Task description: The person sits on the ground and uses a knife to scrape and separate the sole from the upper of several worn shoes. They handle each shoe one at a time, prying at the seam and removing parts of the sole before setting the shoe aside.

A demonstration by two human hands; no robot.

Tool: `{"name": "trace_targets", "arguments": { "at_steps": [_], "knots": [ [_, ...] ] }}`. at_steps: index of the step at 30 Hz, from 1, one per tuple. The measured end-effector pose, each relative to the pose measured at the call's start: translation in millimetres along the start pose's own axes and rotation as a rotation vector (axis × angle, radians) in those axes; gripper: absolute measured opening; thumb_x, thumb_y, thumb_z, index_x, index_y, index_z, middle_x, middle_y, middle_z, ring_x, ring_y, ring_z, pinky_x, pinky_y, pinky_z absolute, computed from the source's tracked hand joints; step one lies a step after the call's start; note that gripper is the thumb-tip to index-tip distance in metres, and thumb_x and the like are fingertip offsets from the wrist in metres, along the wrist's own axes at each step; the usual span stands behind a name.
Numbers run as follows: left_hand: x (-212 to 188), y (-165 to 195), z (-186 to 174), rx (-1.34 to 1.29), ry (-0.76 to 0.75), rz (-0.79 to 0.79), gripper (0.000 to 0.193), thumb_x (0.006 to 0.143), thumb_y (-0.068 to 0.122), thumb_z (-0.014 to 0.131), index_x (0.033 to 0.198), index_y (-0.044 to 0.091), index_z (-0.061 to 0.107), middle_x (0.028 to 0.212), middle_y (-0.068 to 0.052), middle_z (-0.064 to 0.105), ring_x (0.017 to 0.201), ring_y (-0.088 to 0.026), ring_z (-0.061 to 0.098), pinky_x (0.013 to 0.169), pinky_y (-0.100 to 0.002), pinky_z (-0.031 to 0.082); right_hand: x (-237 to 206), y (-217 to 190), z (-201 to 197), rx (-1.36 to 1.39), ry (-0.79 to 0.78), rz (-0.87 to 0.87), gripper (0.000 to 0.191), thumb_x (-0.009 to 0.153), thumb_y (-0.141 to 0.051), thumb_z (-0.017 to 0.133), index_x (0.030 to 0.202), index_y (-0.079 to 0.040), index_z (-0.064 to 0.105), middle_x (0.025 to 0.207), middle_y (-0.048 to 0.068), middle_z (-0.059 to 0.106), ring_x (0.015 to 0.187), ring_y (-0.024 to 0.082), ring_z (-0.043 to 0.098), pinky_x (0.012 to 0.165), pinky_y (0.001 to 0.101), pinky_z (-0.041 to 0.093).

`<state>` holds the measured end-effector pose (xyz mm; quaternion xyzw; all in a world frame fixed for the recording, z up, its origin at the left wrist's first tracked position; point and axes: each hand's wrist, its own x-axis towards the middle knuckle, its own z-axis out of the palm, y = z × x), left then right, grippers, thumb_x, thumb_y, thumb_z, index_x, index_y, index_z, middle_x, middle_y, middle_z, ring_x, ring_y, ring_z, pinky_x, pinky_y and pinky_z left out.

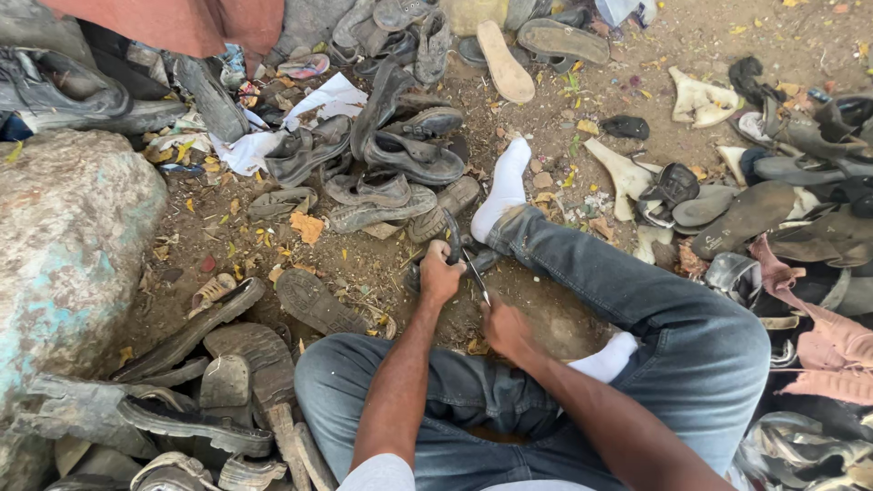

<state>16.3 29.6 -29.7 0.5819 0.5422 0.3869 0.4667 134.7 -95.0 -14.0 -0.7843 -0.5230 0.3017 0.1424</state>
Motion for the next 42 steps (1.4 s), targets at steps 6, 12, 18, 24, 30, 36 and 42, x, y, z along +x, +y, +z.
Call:
{"name": "trace_targets", "arguments": {
  "at_steps": [6, 12, 18, 24, 30, 36, 42],
  "knots": [
    [-0.5, 1.0, 0.3, -0.131, 0.010, 0.006, 0.038, 0.072, -0.004, 0.080, 0.097, 0.003, 0.052, 0.083, -0.009, 0.071, 0.076, -0.017, 0.069, 0.068, -0.033, 0.055, 13.1, -6.7, -2.3, 0.481, 0.010, -0.147, 0.024, 0.107, -0.029, 0.054, 0.112, -0.009, 0.066, 0.072, 0.013, 0.064, 0.061, 0.030, 0.059, 0.053, 0.0463, 0.045],
    [0.4, 5.3, -2.1, -0.184, 0.025, 0.025, 0.039, 0.071, -0.006, 0.080, 0.097, 0.003, 0.052, 0.085, -0.008, 0.072, 0.077, -0.014, 0.071, 0.067, -0.031, 0.056, 9.6, -11.1, -12.7, 1.042, -0.401, 0.352, 0.017, 0.103, -0.025, 0.051, 0.111, -0.015, 0.062, 0.054, -0.002, 0.041, 0.033, 0.012, 0.031, 0.031, 0.0322, 0.022],
    [1.5, 5.5, -4.5, -0.200, 0.073, 0.005, 0.041, 0.071, -0.008, 0.080, 0.099, 0.003, 0.053, 0.083, -0.011, 0.072, 0.074, -0.016, 0.071, 0.067, -0.032, 0.056, 5.8, -23.0, -5.0, 0.840, -0.314, 0.214, 0.026, 0.106, -0.027, 0.055, 0.118, -0.007, 0.067, 0.055, -0.001, 0.045, 0.036, 0.012, 0.037, 0.034, 0.0324, 0.027],
    [3.1, 3.7, -3.9, -0.351, 0.031, -0.014, 0.044, 0.072, -0.010, 0.077, 0.103, 0.003, 0.049, 0.086, -0.010, 0.073, 0.076, -0.016, 0.072, 0.068, -0.031, 0.058, 6.7, -28.3, 9.1, 0.807, -0.264, 0.230, 0.027, 0.104, -0.027, 0.055, 0.118, -0.008, 0.068, 0.057, -0.001, 0.044, 0.040, 0.012, 0.037, 0.037, 0.0343, 0.029],
    [1.7, 4.1, -9.0, -0.449, 0.094, -0.038, 0.045, 0.071, -0.014, 0.079, 0.103, 0.001, 0.050, 0.088, -0.012, 0.073, 0.077, -0.017, 0.073, 0.070, -0.031, 0.060, -2.2, -37.3, 22.8, 0.831, -0.276, 0.263, 0.027, 0.102, -0.022, 0.057, 0.119, -0.005, 0.069, 0.060, 0.000, 0.047, 0.046, 0.014, 0.039, 0.042, 0.0366, 0.030],
    [6.5, 8.9, -17.0, -0.707, 0.143, -0.085, 0.044, 0.070, -0.017, 0.076, 0.103, -0.001, 0.052, 0.087, -0.013, 0.074, 0.075, -0.020, 0.072, 0.069, -0.032, 0.061, -12.6, -45.3, 38.1, 0.703, -0.005, -0.137, 0.025, 0.106, -0.021, 0.063, 0.118, -0.001, 0.072, 0.073, -0.006, 0.064, 0.060, 0.007, 0.055, 0.053, 0.0300, 0.042],
    [9.9, 22.2, -35.4, -0.153, -0.016, -0.082, 0.039, 0.081, 0.000, 0.078, 0.113, 0.000, 0.056, 0.095, -0.012, 0.074, 0.087, -0.024, 0.070, 0.079, -0.038, 0.056, -34.5, -22.9, 32.7, 0.778, -0.369, 0.190, 0.027, 0.103, -0.026, 0.058, 0.117, -0.006, 0.070, 0.058, -0.002, 0.043, 0.046, 0.011, 0.038, 0.041, 0.0339, 0.030]
  ]
}}
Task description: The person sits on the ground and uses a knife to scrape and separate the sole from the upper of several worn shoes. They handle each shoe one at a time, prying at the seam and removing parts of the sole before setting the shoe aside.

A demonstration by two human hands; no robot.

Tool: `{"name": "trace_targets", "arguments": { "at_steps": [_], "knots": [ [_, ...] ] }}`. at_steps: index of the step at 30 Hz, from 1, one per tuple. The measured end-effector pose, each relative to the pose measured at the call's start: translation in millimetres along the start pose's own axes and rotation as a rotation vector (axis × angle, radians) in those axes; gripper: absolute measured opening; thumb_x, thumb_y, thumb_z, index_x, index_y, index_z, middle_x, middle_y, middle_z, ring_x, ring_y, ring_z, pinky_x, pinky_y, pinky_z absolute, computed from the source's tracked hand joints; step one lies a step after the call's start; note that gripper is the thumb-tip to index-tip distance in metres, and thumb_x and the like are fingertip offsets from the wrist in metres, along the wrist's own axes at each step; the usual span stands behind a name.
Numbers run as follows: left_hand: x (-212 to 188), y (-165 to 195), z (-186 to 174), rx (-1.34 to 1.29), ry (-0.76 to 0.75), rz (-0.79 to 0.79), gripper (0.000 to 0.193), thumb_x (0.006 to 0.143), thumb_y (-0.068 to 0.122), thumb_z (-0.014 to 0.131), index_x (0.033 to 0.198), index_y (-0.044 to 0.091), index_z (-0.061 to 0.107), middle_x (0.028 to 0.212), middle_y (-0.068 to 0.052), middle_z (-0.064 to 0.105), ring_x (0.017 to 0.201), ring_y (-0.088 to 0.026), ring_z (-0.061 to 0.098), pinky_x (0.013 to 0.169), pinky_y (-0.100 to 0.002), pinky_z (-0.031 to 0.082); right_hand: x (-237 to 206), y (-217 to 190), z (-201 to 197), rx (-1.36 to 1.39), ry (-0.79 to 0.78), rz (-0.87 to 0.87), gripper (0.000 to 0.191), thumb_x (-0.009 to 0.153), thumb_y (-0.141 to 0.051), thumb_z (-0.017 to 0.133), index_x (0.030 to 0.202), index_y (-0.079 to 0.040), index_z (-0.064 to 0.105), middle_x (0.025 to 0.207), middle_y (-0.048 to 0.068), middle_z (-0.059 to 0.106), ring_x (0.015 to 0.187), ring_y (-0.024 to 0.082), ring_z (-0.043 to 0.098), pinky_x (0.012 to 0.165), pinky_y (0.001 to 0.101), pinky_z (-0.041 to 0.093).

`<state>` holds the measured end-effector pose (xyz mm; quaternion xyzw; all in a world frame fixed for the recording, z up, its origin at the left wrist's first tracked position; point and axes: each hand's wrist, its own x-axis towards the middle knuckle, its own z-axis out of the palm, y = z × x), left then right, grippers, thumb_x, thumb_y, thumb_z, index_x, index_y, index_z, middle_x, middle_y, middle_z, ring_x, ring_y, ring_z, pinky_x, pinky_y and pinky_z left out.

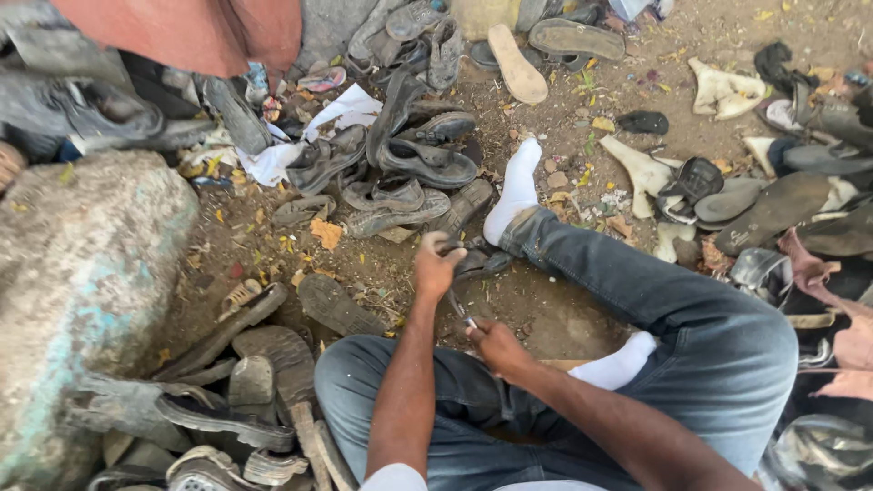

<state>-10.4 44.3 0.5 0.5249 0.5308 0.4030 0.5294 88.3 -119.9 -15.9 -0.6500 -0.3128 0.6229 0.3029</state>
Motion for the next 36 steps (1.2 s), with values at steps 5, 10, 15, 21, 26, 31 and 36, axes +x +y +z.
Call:
{"name": "trace_targets", "arguments": {
  "at_steps": [5, 10, 15, 21, 26, 31, 36],
  "knots": [
    [-7.6, 4.6, -7.0, 1.086, -0.410, 0.359, 0.021, 0.090, 0.007, 0.062, 0.107, 0.004, 0.074, 0.114, -0.017, 0.073, 0.111, -0.037, 0.067, 0.096, -0.048, 0.053, -3.4, -5.1, -12.5, 0.028, -0.006, 0.028, 0.032, 0.104, -0.027, 0.055, 0.124, -0.005, 0.067, 0.054, -0.002, 0.039, 0.038, 0.011, 0.034, 0.035, 0.0331, 0.028],
    [-7.3, 9.8, 2.8, 1.533, -0.458, 0.343, 0.021, 0.091, 0.016, 0.064, 0.102, 0.008, 0.079, 0.115, -0.014, 0.071, 0.116, -0.031, 0.063, 0.099, -0.045, 0.046, -4.0, -4.8, -10.8, 0.057, 0.011, 0.067, 0.037, 0.103, -0.026, 0.055, 0.133, -0.006, 0.063, 0.053, -0.001, 0.040, 0.035, 0.012, 0.032, 0.032, 0.0319, 0.028],
    [-18.9, 17.4, -2.9, 1.392, -0.503, 0.345, 0.028, 0.082, 0.025, 0.072, 0.105, 0.008, 0.075, 0.111, -0.014, 0.070, 0.112, -0.031, 0.062, 0.100, -0.047, 0.041, -10.1, -12.9, -16.2, 0.127, 0.014, 0.060, 0.038, 0.103, -0.026, 0.056, 0.135, -0.005, 0.063, 0.059, -0.001, 0.046, 0.036, 0.010, 0.035, 0.032, 0.0306, 0.028],
    [-40.7, 9.4, 4.2, 1.203, -0.296, 0.457, 0.018, 0.098, 0.025, 0.062, 0.105, 0.010, 0.068, 0.101, -0.014, 0.074, 0.101, -0.033, 0.069, 0.091, -0.049, 0.049, -27.3, -38.7, -13.4, 0.167, 0.029, 0.075, 0.035, 0.103, -0.026, 0.054, 0.131, -0.008, 0.063, 0.061, 0.000, 0.049, 0.037, 0.011, 0.035, 0.032, 0.0302, 0.028],
    [-39.4, 12.0, 46.2, 0.865, -0.103, 0.045, 0.024, 0.100, 0.031, 0.063, 0.108, 0.010, 0.067, 0.104, -0.021, 0.072, 0.100, -0.044, 0.067, 0.085, -0.056, 0.050, -24.9, -52.8, -17.0, 0.010, 0.243, 0.004, 0.031, 0.101, -0.025, 0.057, 0.121, -0.004, 0.067, 0.072, 0.012, 0.058, 0.053, 0.024, 0.048, 0.047, 0.0415, 0.037],
    [-34.0, 7.6, 82.6, 0.587, 0.014, 0.182, 0.030, 0.088, 0.034, 0.074, 0.103, 0.008, 0.072, 0.099, -0.022, 0.072, 0.095, -0.045, 0.068, 0.081, -0.053, 0.052, -1.2, -70.8, -47.9, -0.350, 0.430, -0.363, 0.027, 0.096, -0.024, 0.062, 0.109, -0.002, 0.072, 0.095, 0.025, 0.074, 0.088, 0.041, 0.070, 0.077, 0.0543, 0.052],
    [-28.0, -10.8, 79.9, 0.373, 0.004, 0.202, 0.029, 0.086, 0.032, 0.078, 0.091, 0.004, 0.071, 0.083, -0.020, 0.070, 0.076, -0.038, 0.067, 0.071, -0.046, 0.051, -7.9, -51.7, -63.6, -0.584, 0.315, -0.330, 0.030, 0.098, -0.025, 0.056, 0.111, -0.003, 0.070, 0.099, 0.030, 0.071, 0.094, 0.048, 0.068, 0.081, 0.0550, 0.052]
  ]
}}
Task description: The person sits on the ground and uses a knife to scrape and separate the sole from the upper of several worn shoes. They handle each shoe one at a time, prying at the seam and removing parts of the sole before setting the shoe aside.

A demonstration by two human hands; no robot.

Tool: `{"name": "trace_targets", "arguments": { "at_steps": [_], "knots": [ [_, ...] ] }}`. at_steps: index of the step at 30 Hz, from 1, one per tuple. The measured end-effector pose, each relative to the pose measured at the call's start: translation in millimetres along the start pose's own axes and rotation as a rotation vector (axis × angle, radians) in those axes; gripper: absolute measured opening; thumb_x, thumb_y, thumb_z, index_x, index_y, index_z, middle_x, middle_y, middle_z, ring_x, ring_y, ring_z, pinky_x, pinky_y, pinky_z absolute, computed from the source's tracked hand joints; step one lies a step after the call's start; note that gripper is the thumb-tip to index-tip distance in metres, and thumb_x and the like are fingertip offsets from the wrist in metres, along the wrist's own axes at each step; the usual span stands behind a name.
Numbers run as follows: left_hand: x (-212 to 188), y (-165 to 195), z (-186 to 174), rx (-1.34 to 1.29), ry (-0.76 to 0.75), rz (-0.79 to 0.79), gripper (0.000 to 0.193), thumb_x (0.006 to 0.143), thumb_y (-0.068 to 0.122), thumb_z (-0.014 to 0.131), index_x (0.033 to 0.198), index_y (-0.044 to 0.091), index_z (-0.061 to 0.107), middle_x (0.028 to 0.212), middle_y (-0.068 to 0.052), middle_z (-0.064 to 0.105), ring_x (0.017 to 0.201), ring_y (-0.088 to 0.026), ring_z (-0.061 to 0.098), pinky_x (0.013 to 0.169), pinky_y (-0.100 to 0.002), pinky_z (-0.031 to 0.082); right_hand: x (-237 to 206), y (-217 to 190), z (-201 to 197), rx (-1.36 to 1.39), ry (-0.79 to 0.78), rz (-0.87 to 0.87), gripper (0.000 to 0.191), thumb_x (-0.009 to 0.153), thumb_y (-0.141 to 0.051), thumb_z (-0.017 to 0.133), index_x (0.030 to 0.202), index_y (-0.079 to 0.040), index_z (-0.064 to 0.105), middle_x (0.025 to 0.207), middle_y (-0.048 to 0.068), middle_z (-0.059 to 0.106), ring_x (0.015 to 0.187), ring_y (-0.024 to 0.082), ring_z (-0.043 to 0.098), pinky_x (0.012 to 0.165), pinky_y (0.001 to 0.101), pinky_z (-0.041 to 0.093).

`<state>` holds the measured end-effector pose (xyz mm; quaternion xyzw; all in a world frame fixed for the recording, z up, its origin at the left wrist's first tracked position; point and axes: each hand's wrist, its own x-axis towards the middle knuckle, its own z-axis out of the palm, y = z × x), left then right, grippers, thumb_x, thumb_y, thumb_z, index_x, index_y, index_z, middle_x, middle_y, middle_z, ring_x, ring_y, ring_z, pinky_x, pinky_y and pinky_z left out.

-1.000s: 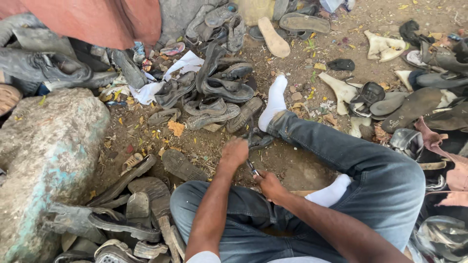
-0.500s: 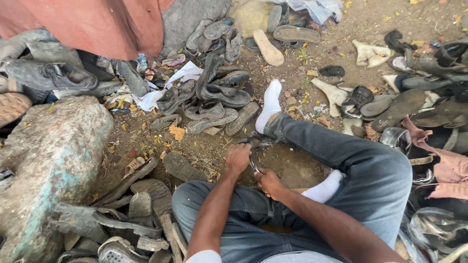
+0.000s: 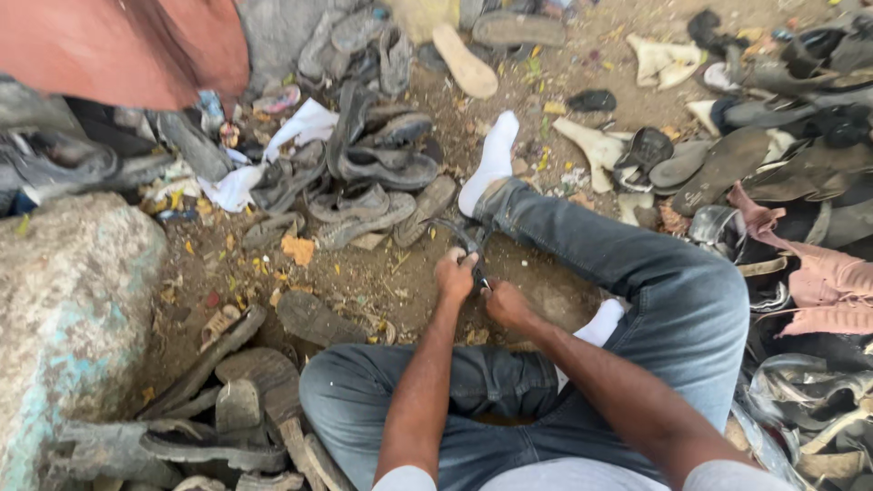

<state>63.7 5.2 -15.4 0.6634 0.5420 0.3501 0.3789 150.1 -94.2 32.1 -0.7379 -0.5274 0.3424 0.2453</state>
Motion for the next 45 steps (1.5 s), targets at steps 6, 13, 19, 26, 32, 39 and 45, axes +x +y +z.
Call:
{"name": "trace_targets", "arguments": {
  "at_steps": [6, 13, 19, 26, 32, 39, 45],
  "knots": [
    [-8.7, -0.2, 0.4, -0.337, 0.032, -0.144, 0.021, 0.086, 0.018, 0.080, 0.083, 0.001, 0.068, 0.068, -0.005, 0.059, 0.065, -0.014, 0.050, 0.059, -0.035, 0.044, -38.2, 14.6, 12.7, 0.157, -0.078, 0.109, 0.029, 0.098, -0.024, 0.053, 0.105, 0.001, 0.066, 0.083, 0.030, 0.069, 0.081, 0.047, 0.067, 0.076, 0.0559, 0.050],
    [-9.5, -4.7, 9.6, -0.826, 0.052, -0.325, 0.013, 0.089, 0.007, 0.079, 0.088, 0.003, 0.067, 0.077, 0.004, 0.060, 0.068, -0.008, 0.050, 0.060, -0.028, 0.041, -29.9, 28.2, 47.7, 0.035, 0.183, 0.170, 0.025, 0.094, -0.017, 0.058, 0.105, 0.002, 0.069, 0.097, 0.031, 0.070, 0.094, 0.052, 0.067, 0.080, 0.0582, 0.052],
    [-6.6, -6.3, 20.1, -1.194, 0.090, -0.489, 0.017, 0.093, 0.006, 0.076, 0.087, 0.008, 0.060, 0.076, 0.002, 0.061, 0.064, -0.011, 0.053, 0.059, -0.028, 0.044, -44.2, 33.2, 56.7, 0.213, 0.122, 0.018, 0.026, 0.095, -0.015, 0.055, 0.110, 0.004, 0.065, 0.094, 0.034, 0.070, 0.094, 0.053, 0.067, 0.080, 0.0557, 0.052],
    [-3.1, -1.6, 12.1, -1.364, 0.054, -0.534, 0.014, 0.094, 0.010, 0.071, 0.087, 0.006, 0.059, 0.080, -0.004, 0.064, 0.069, -0.018, 0.061, 0.067, -0.034, 0.053, -34.1, -1.4, 63.4, 0.391, 0.186, 0.148, 0.021, 0.098, -0.014, 0.054, 0.102, 0.004, 0.064, 0.085, 0.027, 0.071, 0.082, 0.043, 0.069, 0.072, 0.0527, 0.050],
    [0.8, 3.6, 3.4, -1.375, 0.045, -0.532, 0.016, 0.098, 0.011, 0.071, 0.091, 0.007, 0.057, 0.082, -0.004, 0.062, 0.071, -0.018, 0.060, 0.069, -0.035, 0.052, -29.5, -14.0, 65.4, 0.780, 0.058, 0.477, 0.020, 0.102, -0.015, 0.051, 0.104, 0.000, 0.063, 0.070, 0.020, 0.064, 0.050, 0.030, 0.054, 0.044, 0.0470, 0.037],
    [5.5, -1.1, 9.7, -1.386, 0.009, -0.591, 0.018, 0.098, 0.015, 0.070, 0.088, 0.010, 0.056, 0.078, -0.001, 0.061, 0.067, -0.016, 0.058, 0.062, -0.033, 0.049, -32.2, -18.8, 76.5, 0.689, 0.058, 0.359, 0.017, 0.102, -0.013, 0.052, 0.108, -0.001, 0.064, 0.073, 0.014, 0.066, 0.051, 0.022, 0.058, 0.042, 0.0392, 0.041],
    [16.5, -6.9, 2.1, -1.107, -0.129, -0.505, 0.010, 0.100, 0.012, 0.070, 0.093, 0.008, 0.065, 0.083, -0.005, 0.065, 0.066, -0.016, 0.053, 0.061, -0.030, 0.042, -5.7, -20.8, 71.8, 1.060, 0.000, 0.480, 0.022, 0.100, -0.014, 0.046, 0.114, -0.003, 0.060, 0.063, 0.012, 0.059, 0.038, 0.021, 0.049, 0.032, 0.0395, 0.033]
  ]
}}
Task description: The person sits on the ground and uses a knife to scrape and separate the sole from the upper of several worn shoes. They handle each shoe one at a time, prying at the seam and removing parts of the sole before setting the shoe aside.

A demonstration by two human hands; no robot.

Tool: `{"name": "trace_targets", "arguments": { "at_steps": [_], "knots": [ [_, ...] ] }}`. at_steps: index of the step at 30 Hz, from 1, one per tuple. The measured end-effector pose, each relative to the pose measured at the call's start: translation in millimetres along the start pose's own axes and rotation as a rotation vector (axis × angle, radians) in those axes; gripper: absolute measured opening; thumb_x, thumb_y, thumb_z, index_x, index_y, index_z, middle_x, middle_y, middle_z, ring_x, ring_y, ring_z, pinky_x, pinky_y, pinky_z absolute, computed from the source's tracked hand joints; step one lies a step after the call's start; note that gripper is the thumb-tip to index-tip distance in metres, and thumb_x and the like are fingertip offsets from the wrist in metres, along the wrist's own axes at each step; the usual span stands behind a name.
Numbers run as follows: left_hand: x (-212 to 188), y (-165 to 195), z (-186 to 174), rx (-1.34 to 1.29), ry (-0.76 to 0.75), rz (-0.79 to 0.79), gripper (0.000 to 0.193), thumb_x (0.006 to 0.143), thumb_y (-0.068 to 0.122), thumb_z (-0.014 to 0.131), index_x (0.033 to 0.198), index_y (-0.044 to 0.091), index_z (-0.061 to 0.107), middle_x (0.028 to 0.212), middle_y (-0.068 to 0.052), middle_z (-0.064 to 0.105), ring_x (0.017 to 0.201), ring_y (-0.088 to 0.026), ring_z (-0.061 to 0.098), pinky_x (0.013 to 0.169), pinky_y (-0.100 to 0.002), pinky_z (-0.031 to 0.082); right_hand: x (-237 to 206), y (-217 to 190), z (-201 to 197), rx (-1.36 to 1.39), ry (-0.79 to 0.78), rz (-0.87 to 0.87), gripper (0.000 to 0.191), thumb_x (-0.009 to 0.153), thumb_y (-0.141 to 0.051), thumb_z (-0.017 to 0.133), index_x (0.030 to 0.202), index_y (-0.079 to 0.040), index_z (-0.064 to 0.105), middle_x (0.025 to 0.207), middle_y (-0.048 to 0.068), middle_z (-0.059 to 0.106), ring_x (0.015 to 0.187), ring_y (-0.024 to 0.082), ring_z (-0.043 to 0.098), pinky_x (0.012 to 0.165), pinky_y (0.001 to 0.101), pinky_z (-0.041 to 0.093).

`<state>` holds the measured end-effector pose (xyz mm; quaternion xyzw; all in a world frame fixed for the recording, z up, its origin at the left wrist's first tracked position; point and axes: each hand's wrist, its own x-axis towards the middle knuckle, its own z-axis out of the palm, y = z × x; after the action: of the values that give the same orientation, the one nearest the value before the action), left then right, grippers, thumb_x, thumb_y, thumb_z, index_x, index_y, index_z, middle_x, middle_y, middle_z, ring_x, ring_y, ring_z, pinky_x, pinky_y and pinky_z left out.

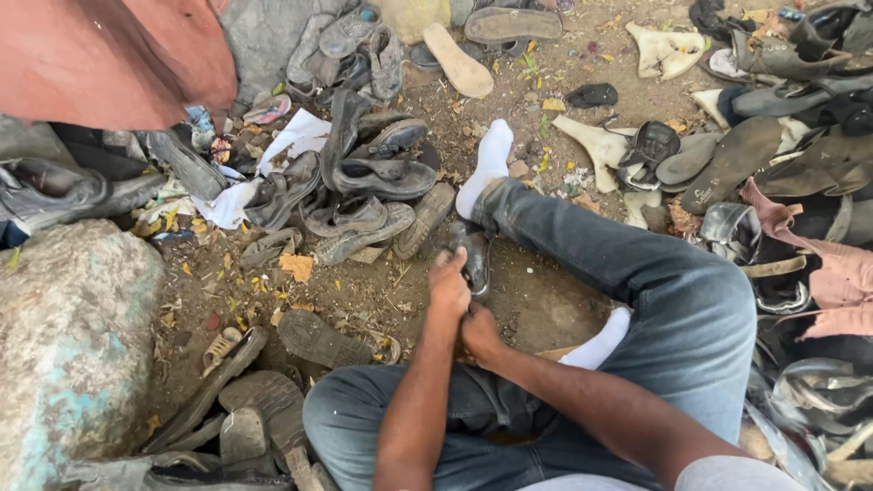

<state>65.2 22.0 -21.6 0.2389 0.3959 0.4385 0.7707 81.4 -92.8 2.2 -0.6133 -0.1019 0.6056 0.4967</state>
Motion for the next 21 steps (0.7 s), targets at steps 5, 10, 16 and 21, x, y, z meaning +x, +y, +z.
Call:
{"name": "trace_targets", "arguments": {
  "at_steps": [5, 10, 16, 21],
  "knots": [
    [-15.3, 44.5, -21.6, 1.274, -0.405, 0.400, 0.045, 0.083, -0.010, 0.053, 0.113, 0.011, 0.079, 0.153, -0.017, 0.053, 0.135, -0.031, 0.047, 0.109, -0.043, 0.043, 5.7, -4.7, -17.7, -0.089, -0.026, 0.028, 0.019, 0.105, -0.025, 0.055, 0.116, -0.011, 0.061, 0.062, 0.002, 0.048, 0.037, 0.013, 0.036, 0.032, 0.0337, 0.026],
    [-25.2, 49.4, -11.5, 2.046, -0.573, 0.562, 0.033, 0.077, 0.003, 0.067, 0.104, 0.015, 0.079, 0.161, -0.015, 0.040, 0.151, -0.040, 0.027, 0.119, -0.053, 0.018, -1.7, -4.1, -47.4, -0.144, -0.083, 0.135, 0.020, 0.105, -0.029, 0.053, 0.114, -0.011, 0.056, 0.061, 0.000, 0.045, 0.035, 0.013, 0.031, 0.032, 0.0322, 0.021],
    [-19.5, 45.4, -23.5, 2.061, -0.855, 0.876, 0.016, 0.092, 0.012, 0.059, 0.090, 0.012, 0.074, 0.098, -0.007, 0.071, 0.114, -0.026, 0.063, 0.130, -0.053, 0.024, -19.2, -5.0, -82.7, -0.315, -0.063, 0.161, 0.019, 0.103, -0.030, 0.055, 0.116, -0.017, 0.060, 0.060, 0.001, 0.043, 0.035, 0.012, 0.032, 0.032, 0.0321, 0.025],
    [-40.6, 12.5, -14.6, 1.852, -0.816, 1.134, 0.008, 0.088, 0.015, 0.061, 0.086, 0.011, 0.067, 0.088, -0.008, 0.068, 0.093, -0.028, 0.068, 0.111, -0.050, 0.042, -17.3, -10.3, -103.6, -0.402, -0.030, 0.132, 0.031, 0.105, -0.030, 0.056, 0.118, -0.003, 0.062, 0.062, 0.003, 0.044, 0.040, 0.017, 0.035, 0.037, 0.0376, 0.028]
  ]
}}
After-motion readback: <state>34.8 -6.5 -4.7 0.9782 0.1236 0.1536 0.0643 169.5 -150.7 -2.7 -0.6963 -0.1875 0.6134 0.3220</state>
